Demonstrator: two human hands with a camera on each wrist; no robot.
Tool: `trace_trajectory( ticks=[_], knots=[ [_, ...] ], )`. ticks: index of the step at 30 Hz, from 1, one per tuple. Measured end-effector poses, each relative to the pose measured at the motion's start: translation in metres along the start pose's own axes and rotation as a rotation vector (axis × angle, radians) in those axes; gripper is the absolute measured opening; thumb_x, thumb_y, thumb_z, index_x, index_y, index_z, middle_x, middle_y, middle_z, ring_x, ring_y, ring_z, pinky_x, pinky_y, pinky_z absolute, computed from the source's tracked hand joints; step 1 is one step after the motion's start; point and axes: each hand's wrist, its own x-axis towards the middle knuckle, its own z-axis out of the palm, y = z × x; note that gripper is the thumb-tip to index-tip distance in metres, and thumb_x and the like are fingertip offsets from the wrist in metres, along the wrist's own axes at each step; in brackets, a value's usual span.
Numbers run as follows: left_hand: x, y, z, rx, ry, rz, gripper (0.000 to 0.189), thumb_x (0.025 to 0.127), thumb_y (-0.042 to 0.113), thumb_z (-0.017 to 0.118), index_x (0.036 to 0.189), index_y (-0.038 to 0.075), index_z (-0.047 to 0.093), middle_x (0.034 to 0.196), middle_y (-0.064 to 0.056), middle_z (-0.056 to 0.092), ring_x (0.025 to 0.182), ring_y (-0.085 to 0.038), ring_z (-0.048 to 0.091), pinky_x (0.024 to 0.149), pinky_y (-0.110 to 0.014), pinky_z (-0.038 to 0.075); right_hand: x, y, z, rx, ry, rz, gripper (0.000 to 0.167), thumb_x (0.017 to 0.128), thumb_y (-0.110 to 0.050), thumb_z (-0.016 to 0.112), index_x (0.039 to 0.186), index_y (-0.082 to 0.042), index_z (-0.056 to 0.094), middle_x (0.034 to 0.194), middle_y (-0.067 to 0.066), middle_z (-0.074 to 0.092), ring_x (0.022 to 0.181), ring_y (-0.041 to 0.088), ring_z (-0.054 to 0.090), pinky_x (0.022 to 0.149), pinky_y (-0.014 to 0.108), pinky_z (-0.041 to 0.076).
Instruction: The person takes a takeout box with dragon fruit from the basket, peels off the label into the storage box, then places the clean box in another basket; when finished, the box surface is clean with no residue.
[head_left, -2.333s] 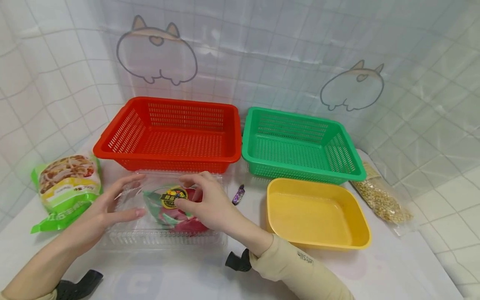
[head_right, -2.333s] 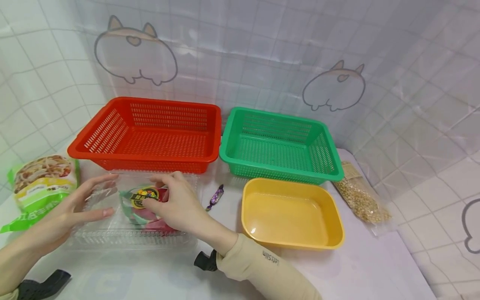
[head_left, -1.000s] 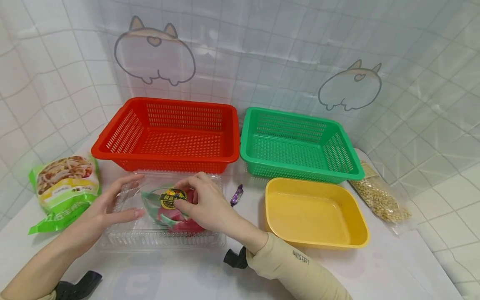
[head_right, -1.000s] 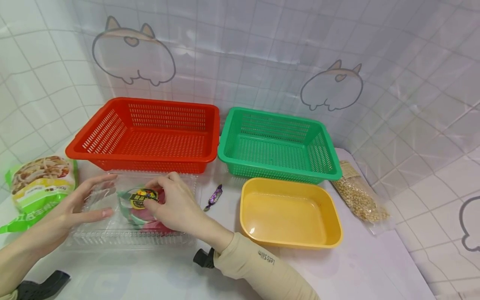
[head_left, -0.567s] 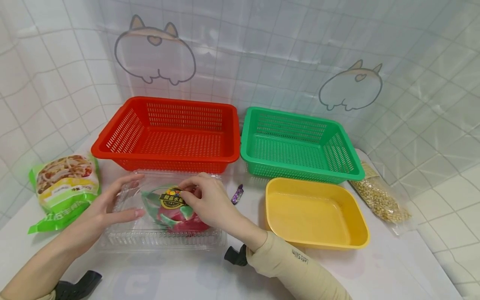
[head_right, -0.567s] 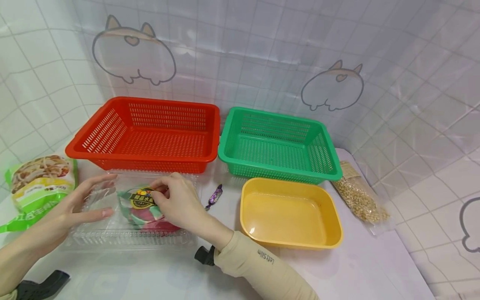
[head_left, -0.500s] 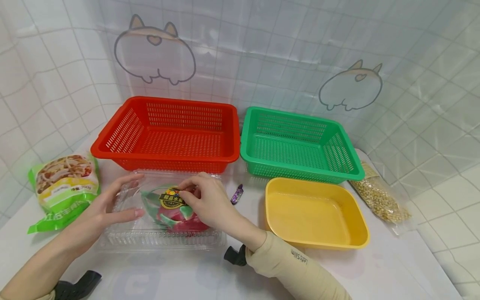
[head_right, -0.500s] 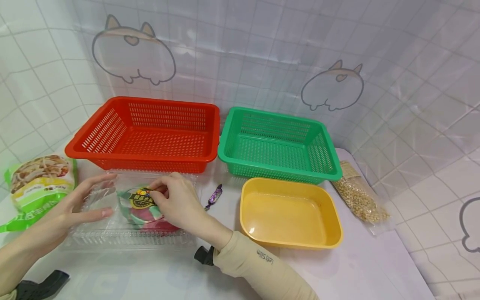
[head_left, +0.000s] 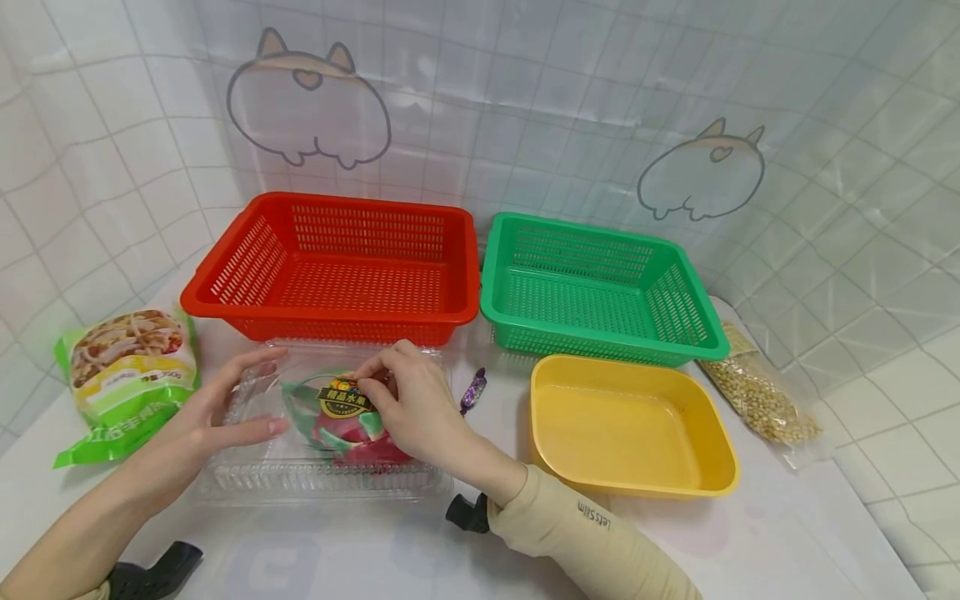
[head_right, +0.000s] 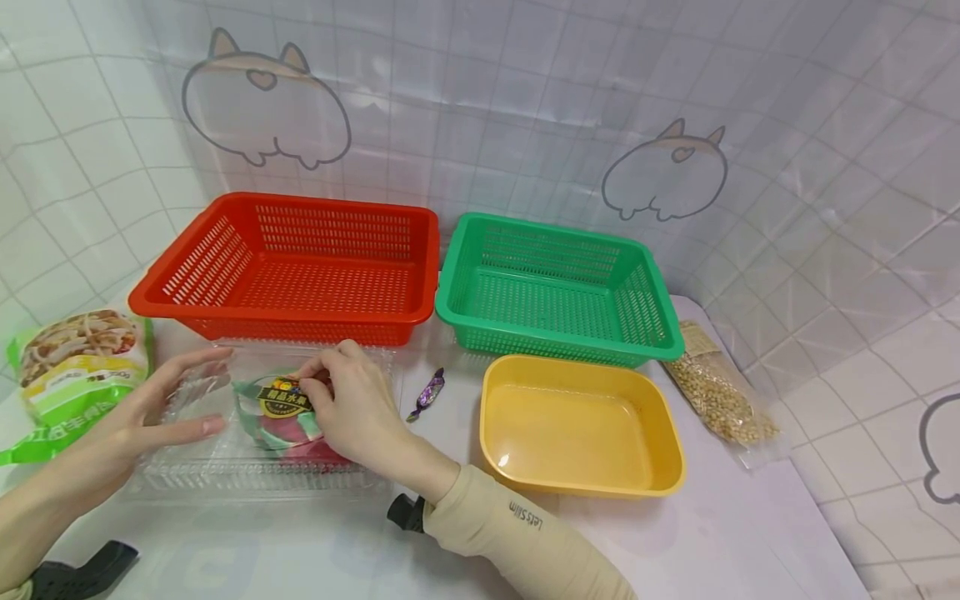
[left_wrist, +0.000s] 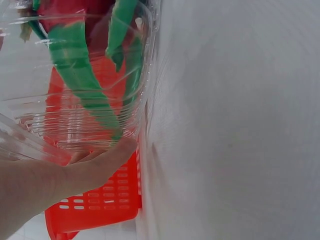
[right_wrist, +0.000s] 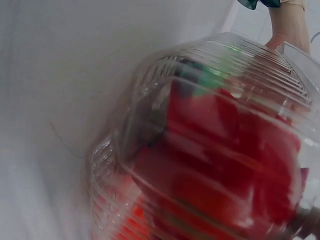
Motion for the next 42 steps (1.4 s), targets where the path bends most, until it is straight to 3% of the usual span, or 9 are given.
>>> trace_trajectory(
  ticks=[15, 33, 42],
  knots=[
    [0.0007, 0.0, -0.0001, -0.007, -0.003, 0.002, 0.076, 0.095, 0.013, 0.061, 0.157, 0.034, 0.021, 0.161, -0.003, 0.011, 0.147, -0.042, 0.003, 0.098, -0.087, 0.006, -0.0011, -0.0009, 0.0011, 0.003, -0.017, -0.035, 0.004, 0.099, -0.015, 0.062, 0.101, -0.012, 0.065, 0.091, -0.004, 0.06, 0.072, 0.001, 0.047, 0.061, 0.012, 0.041],
    [0.0009, -0.001, -0.0011, 0.001, -0.009, -0.012, 0.076, 0.096, 0.015, 0.06, 0.157, 0.035, 0.02, 0.161, -0.004, 0.011, 0.146, -0.041, 0.004, 0.097, -0.086, 0.012, -0.0024, -0.0011, 0.0021, 0.078, -0.053, 0.008, 0.004, 0.1, -0.016, 0.059, 0.1, -0.013, 0.062, 0.093, -0.004, 0.063, 0.071, 0.001, 0.047, 0.06, 0.013, 0.041],
    [0.0007, -0.0016, -0.0011, -0.008, -0.011, -0.003, 0.076, 0.096, 0.013, 0.059, 0.157, 0.035, 0.02, 0.162, -0.003, 0.01, 0.147, -0.038, 0.003, 0.097, -0.087, 0.008, -0.0021, 0.0003, 0.0032, 0.078, -0.047, -0.02, 0.004, 0.1, -0.016, 0.059, 0.099, -0.013, 0.061, 0.091, -0.004, 0.061, 0.071, 0.001, 0.045, 0.061, 0.013, 0.04]
  ],
)
